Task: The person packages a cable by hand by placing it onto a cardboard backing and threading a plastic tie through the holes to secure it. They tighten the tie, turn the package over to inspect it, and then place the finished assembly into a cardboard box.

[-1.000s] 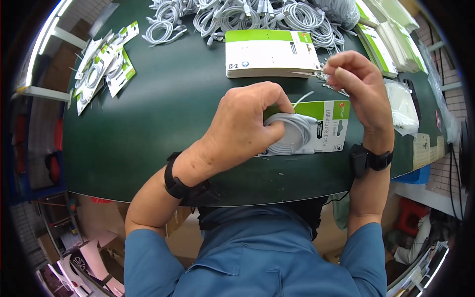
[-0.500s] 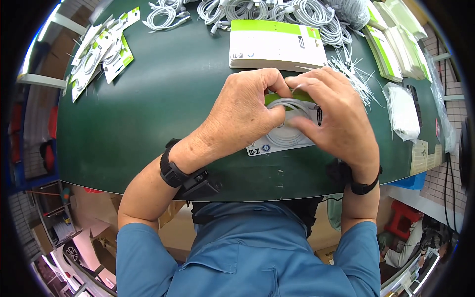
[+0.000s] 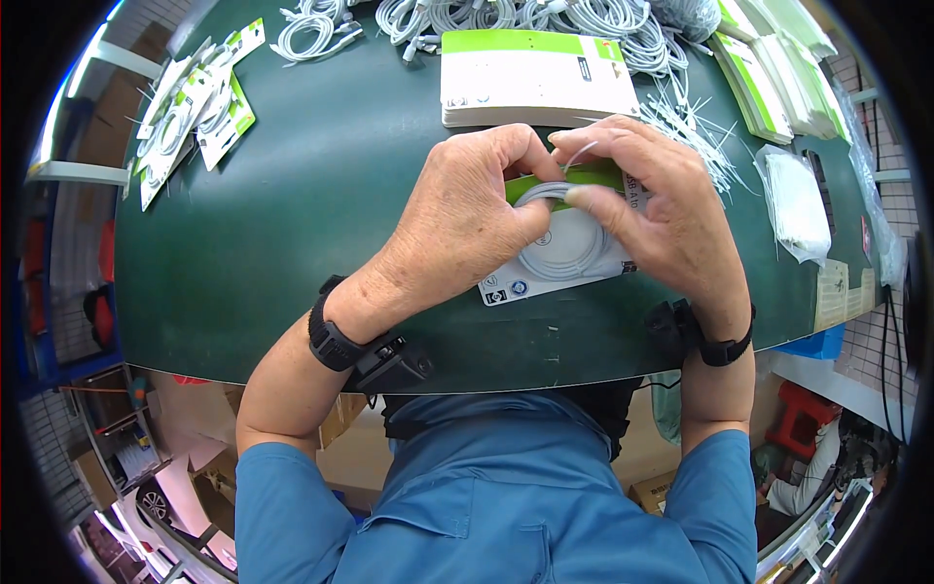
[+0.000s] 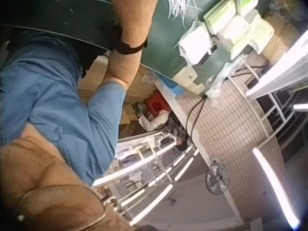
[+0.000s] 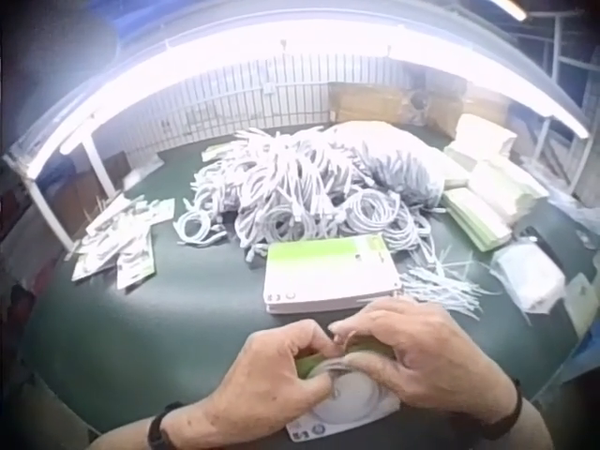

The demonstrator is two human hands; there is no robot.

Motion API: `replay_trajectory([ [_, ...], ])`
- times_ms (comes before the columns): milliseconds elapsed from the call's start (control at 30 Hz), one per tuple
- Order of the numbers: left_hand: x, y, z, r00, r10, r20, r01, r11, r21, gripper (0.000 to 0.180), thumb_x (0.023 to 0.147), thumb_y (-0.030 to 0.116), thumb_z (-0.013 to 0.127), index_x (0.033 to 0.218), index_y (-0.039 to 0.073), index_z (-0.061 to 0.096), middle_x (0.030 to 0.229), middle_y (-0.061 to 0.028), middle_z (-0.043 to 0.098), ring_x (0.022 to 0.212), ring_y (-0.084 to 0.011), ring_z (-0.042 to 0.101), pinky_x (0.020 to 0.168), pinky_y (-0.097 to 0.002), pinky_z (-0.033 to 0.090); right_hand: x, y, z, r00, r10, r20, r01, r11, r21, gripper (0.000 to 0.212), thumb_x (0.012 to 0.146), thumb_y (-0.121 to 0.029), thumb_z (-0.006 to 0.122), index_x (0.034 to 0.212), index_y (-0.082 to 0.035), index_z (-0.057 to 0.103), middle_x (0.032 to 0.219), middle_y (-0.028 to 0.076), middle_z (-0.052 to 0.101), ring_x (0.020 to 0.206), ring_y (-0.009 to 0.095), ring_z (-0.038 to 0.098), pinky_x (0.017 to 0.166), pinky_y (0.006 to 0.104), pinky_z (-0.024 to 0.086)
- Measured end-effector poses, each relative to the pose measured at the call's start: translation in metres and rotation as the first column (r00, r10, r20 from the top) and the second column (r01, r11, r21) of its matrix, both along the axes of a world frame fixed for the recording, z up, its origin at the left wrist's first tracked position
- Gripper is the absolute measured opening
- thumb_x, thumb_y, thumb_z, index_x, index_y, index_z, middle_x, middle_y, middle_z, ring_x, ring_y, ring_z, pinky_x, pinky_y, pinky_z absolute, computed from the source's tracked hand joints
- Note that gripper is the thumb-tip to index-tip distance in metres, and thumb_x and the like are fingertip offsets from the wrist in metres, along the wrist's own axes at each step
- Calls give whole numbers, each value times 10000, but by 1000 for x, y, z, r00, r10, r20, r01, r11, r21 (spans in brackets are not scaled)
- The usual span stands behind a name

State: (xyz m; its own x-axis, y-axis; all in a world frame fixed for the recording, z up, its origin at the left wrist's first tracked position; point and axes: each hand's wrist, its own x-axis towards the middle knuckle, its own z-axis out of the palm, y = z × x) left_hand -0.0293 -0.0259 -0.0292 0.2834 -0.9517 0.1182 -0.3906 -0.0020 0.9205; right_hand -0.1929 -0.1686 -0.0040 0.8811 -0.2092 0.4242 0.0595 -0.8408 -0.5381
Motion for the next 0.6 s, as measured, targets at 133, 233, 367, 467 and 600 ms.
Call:
replay_trajectory([
  [133,-2,-2,-5,1000,10,4,-10,997,-71,153,782,15,668,926,-39,673,822,-146,700,739,-217,661,731,-370,553,4,0,-5,1000,-21,19,19,992,127,171,858,-30,777,1018,10,732,959,124,749,882,251,727,790,328,572],
  [233,-2,-1,-4,1000,3,-6,-3,1000,-11,159,781,23,668,926,-42,664,822,-152,692,747,-231,661,738,-375,551,6,6,-8,996,-93,12,89,977,194,86,890,-34,776,964,-2,745,906,97,751,803,203,721,707,293,563],
  [367,-1,-1,-7,999,-2,-39,3,1000,24,162,782,36,671,922,-45,663,823,-160,689,746,-238,660,736,-375,551,7,6,-9,992,-129,1,127,974,190,72,895,-44,781,939,-11,733,892,84,743,778,199,716,683,295,558],
  [467,0,-1,-8,999,0,-43,0,1000,18,162,782,38,673,919,-48,667,823,-164,690,748,-241,666,738,-375,554,9,7,-13,990,-127,54,122,988,90,77,903,-46,776,932,-15,712,868,81,735,759,205,713,675,306,559],
  [600,-1,-1,-9,1000,2,-30,-2,1000,0,161,778,27,675,918,-51,675,826,-163,693,765,-244,684,757,-376,567,13,8,-17,984,-124,129,136,987,-87,93,915,-42,764,944,-21,679,840,87,724,737,220,708,665,323,564],
])
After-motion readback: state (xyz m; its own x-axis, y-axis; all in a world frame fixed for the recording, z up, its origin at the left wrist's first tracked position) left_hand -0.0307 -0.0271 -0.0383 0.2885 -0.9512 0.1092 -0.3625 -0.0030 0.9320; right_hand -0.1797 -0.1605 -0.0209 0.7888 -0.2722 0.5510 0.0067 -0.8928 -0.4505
